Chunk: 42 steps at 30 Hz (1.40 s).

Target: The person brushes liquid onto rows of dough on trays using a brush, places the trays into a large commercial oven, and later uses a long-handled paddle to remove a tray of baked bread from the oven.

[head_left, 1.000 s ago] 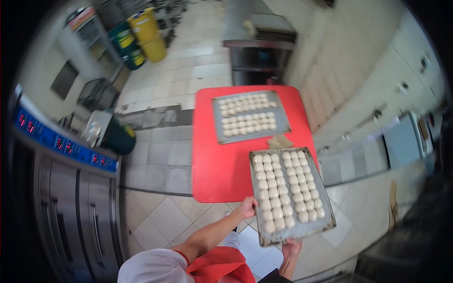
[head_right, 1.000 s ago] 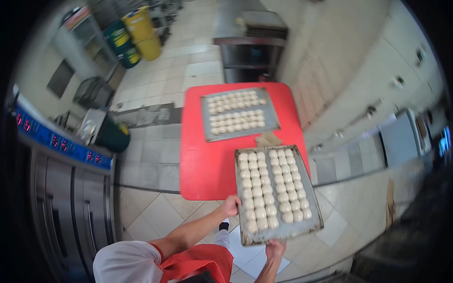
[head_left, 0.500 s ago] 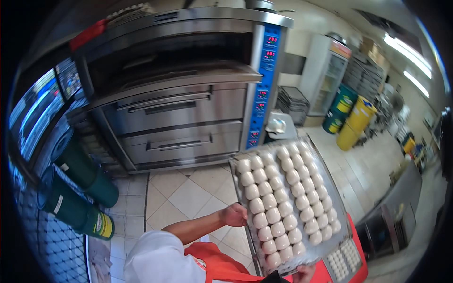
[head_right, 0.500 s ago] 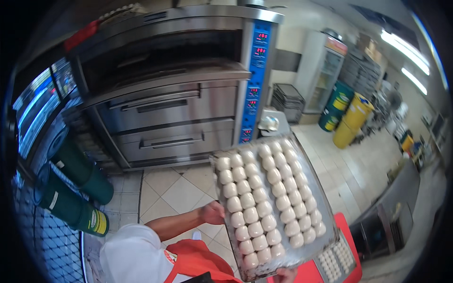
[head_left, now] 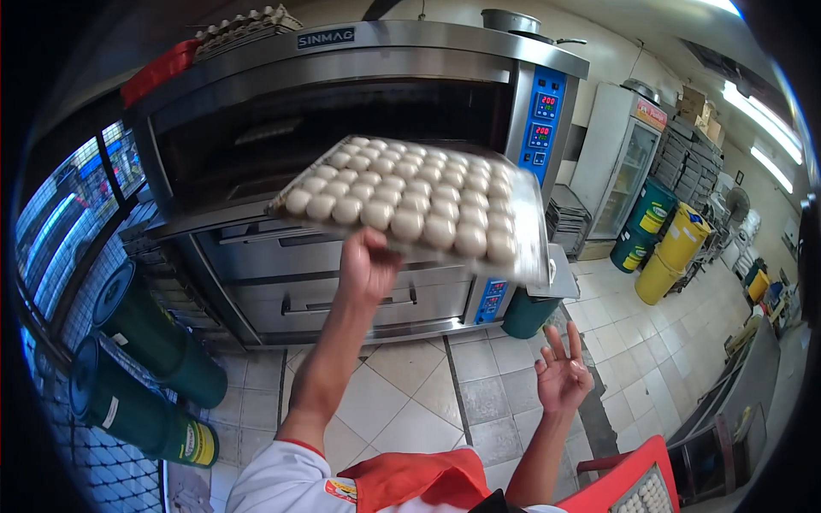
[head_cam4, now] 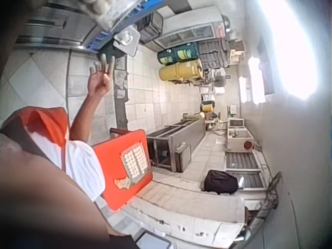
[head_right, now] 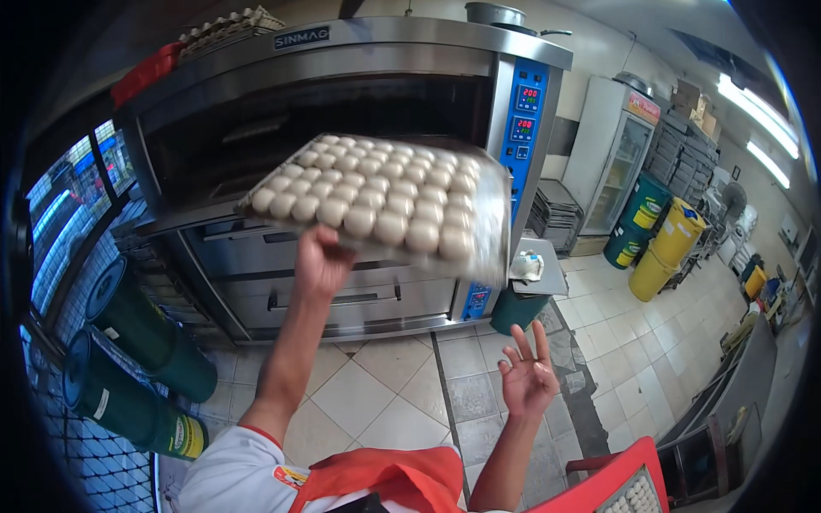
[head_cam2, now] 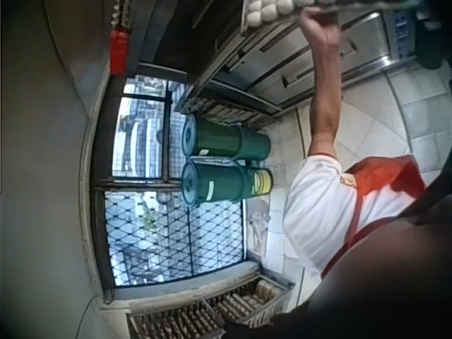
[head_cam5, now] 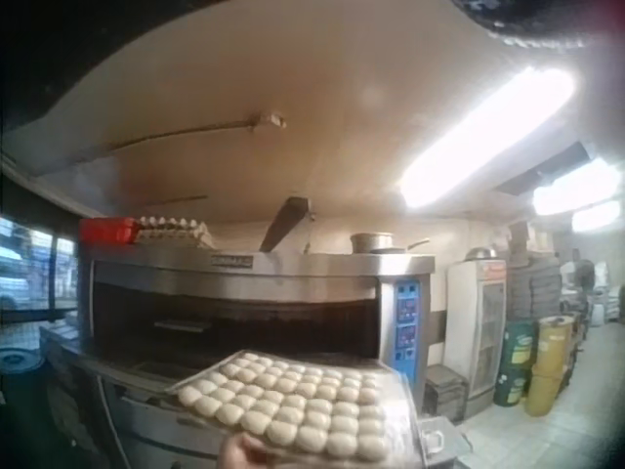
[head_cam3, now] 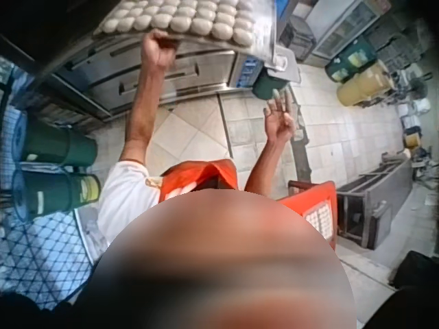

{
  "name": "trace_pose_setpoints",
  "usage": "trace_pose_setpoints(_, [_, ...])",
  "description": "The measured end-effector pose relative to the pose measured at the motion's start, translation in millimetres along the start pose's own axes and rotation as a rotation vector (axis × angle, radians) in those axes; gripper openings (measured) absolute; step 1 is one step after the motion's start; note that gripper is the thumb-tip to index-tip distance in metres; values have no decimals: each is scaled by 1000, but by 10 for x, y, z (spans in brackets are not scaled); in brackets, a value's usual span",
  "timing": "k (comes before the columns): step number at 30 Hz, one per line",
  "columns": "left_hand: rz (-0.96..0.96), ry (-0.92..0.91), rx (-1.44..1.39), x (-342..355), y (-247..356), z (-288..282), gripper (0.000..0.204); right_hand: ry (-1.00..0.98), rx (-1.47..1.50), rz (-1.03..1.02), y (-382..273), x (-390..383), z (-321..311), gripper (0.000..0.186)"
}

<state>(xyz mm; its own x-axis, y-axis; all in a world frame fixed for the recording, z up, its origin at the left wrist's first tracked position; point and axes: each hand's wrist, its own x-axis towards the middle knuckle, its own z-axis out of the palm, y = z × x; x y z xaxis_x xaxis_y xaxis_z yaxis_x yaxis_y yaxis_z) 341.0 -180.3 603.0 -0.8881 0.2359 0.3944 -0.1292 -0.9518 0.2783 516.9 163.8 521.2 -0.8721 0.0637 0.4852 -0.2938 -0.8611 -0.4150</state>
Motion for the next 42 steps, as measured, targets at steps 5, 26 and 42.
trace_pose_setpoints(5, [142, 43, -17, 1457, -1371, -469, 48, 398, -228, -83, -1107, -1028, -2412, 67])
trace_pose_setpoints(26, [46, 1208, 516, 6940, -1772, -2136, 37, 1168, -390, 666, -859, 702, -7132, 48])
trace_pose_setpoints(42, [-612, -502, 1641, 5447, -2231, -1015, 53, 1476, -372, 400, -474, -224, -6880, 45])
